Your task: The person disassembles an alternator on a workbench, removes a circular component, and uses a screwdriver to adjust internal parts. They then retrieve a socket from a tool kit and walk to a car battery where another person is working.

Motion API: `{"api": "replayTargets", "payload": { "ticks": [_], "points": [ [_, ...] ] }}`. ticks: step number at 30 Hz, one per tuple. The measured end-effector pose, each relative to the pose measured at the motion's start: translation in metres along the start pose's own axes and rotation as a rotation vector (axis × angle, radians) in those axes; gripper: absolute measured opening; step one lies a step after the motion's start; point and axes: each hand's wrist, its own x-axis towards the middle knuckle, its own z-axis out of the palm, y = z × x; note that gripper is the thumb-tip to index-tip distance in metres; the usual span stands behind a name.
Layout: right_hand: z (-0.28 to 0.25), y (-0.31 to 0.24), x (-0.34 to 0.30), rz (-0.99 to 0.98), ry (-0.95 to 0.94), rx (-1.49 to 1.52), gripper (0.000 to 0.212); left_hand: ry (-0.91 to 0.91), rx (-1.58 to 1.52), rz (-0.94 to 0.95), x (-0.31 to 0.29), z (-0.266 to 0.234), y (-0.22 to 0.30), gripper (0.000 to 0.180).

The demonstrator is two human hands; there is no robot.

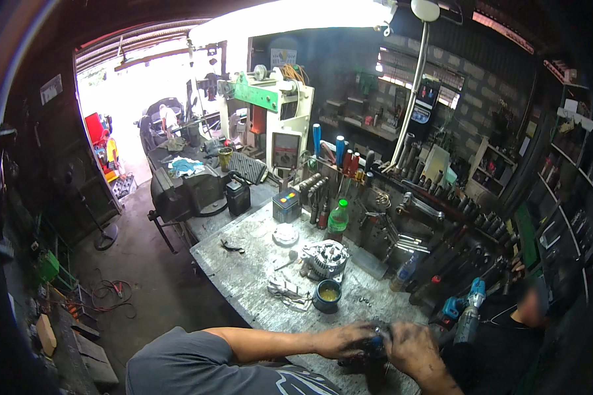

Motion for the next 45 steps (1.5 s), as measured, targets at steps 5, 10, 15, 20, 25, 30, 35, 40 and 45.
{"api": "replayTargets", "payload": {
  "ticks": [5, 10, 15, 20, 25, 30, 35, 40, 45],
  "points": [
    [-0.020, -0.020, -0.009, -0.172, 0.001, 0.232, 0.045, 0.057, -0.016, -0.097, 0.006, -0.005, 0.014, 0.032],
    [0.003, -0.017, -0.003, 0.140, 0.022, -0.030, 0.028, 0.052, -0.051, -0.238, 0.006, -0.003, 0.020, 0.034],
    [0.014, 0.000, 0.006, -0.239, 0.283, 0.153, 0.035, 0.136, 0.025, 0.017, 0.010, -0.001, 0.013, 0.041],
    [0.040, -0.009, 0.013, -0.038, 0.570, 0.546, 0.033, 0.059, -0.009, -0.168, 0.009, 0.002, 0.008, 0.036],
    [0.087, -0.006, 0.036, -0.078, 0.550, 1.371, 0.031, 0.250, 0.230, -0.047, -0.002, 0.006, 0.008, 0.071],
    [0.104, -0.017, 0.048, -0.216, 0.648, 1.632, 0.033, -0.123, 0.030, -0.376, -0.007, 0.006, 0.005, 0.099],
    [0.122, -0.042, 0.038, 0.253, 1.010, 1.104, 0.029, -0.089, 0.019, -0.338, -0.009, 0.014, -0.002, 0.101],
    [0.100, 0.025, 0.041, -0.032, 0.012, 1.690, 0.048, -0.091, 0.069, -0.289, -0.011, 0.014, -0.009, 0.100],
    [0.054, 0.024, 0.019, 0.193, 0.258, -0.002, 0.039, -0.073, -0.036, -0.273, -0.011, 0.001, 0.002, 0.095]
  ]
}}
